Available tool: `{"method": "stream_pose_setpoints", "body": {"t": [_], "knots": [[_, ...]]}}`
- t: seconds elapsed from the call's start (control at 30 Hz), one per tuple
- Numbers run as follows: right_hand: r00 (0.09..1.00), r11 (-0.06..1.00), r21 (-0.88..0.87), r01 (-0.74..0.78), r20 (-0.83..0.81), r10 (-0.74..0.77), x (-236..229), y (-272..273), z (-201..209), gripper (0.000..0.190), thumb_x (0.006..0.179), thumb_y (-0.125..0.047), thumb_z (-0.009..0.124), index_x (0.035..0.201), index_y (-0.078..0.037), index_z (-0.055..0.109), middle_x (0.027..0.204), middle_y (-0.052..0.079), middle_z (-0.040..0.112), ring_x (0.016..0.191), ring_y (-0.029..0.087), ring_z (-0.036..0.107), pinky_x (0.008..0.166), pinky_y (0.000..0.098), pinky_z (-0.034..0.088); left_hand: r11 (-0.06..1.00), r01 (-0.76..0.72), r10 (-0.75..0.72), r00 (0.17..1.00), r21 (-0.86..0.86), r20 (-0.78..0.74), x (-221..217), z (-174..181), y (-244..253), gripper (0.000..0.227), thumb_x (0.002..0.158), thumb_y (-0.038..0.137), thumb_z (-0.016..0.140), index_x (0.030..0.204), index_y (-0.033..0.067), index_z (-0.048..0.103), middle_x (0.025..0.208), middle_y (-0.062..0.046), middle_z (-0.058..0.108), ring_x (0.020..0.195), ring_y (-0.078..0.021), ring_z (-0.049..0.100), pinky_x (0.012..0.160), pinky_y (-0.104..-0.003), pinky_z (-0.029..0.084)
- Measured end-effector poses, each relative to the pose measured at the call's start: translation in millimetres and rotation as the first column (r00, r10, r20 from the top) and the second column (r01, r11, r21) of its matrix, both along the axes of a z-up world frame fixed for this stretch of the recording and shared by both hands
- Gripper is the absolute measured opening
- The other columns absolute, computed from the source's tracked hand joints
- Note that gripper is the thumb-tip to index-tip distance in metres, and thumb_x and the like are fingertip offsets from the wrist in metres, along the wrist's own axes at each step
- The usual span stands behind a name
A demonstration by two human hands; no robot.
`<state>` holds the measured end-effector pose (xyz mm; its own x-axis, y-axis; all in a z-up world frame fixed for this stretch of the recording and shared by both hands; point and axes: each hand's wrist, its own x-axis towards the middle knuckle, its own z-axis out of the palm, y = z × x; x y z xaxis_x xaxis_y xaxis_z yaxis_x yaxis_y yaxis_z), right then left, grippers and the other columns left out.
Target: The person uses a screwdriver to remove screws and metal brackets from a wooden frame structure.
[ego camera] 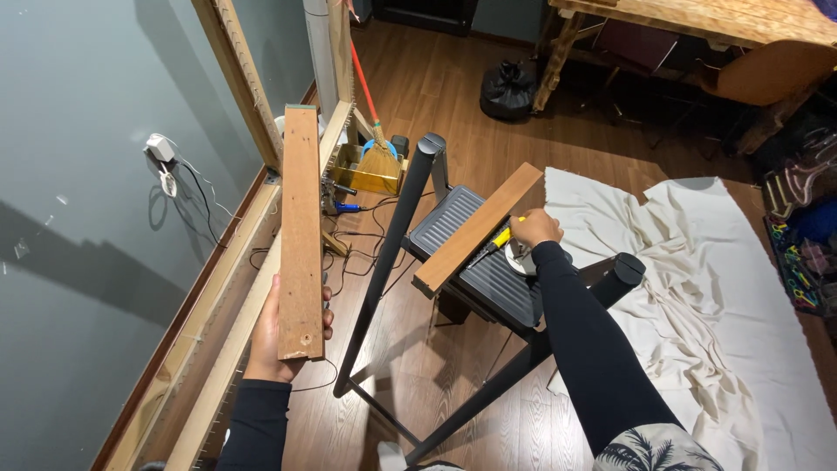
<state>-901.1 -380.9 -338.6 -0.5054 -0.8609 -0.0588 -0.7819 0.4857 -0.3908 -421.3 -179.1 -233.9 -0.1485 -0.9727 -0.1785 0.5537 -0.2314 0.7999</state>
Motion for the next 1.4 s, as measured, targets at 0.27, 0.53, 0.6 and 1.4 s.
{"method": "stream_pose_setpoints", "body": {"t": [0.27, 0.53, 0.6, 1.4], "knots": [[0.975, 0.76, -0.65, -0.018, 0.158, 0.158, 36.0, 57.1, 4.4, 0.027, 0.093, -0.028, 0.072, 0.1, -0.002, 0.073, 0.083, 0.013, 0.068, 0.081, 0.025, 0.065, 0.075, 0.0383, 0.052, 1.0, -0.028, 0.029, 0.999, -0.013, 0.026, -17.3, -3.5, 0.2, 0.06, 0.104, 0.058, 0.032, 0.124, 0.0057, 0.055, 0.089, -0.011, 0.063, 0.065, -0.019, 0.064, 0.049, -0.031, 0.055], [0.353, 0.976, -0.166, 0.143, 0.929, 0.106, 125.1, 153.8, 2.1, 0.037, 0.094, -0.04, 0.067, 0.094, -0.003, 0.069, 0.078, 0.005, 0.067, 0.067, 0.015, 0.065, 0.06, 0.029, 0.055, 1.0, 0.02, -0.021, 1.0, -0.019, -0.021, -29.6, -4.2, 2.9, 0.059, 0.106, 0.056, 0.031, 0.124, 0.0058, 0.055, 0.09, -0.011, 0.062, 0.066, -0.0192, 0.064, 0.051, -0.031, 0.055], [0.208, 0.993, -0.002, 0.118, 0.978, -0.022, 132.8, 150.5, -30.0, 0.039, 0.092, -0.043, 0.068, 0.099, -0.005, 0.069, 0.085, 0.006, 0.069, 0.075, 0.017, 0.068, 0.068, 0.0311, 0.059, 0.999, 0.038, -0.038, 0.999, -0.031, -0.025, -33.0, -2.3, 4.6, 0.058, 0.106, 0.056, 0.032, 0.125, 0.0065, 0.055, 0.091, -0.011, 0.062, 0.067, -0.0192, 0.064, 0.051, -0.031, 0.056], [0.183, 0.939, -0.207, 0.274, 0.97, 0.16, 212.9, 113.6, -9.3, 0.058, 0.086, -0.043, 0.077, 0.123, 0.002, 0.07, 0.118, 0.008, 0.073, 0.106, 0.016, 0.068, 0.09, 0.0289, 0.052, 0.999, 0.024, -0.024, 0.999, 0.031, -0.023, -17.1, -14.4, 20.1, 0.058, 0.104, 0.056, 0.034, 0.127, 0.0074, 0.055, 0.094, -0.012, 0.064, 0.068, -0.0208, 0.064, 0.053, -0.033, 0.056]]}}
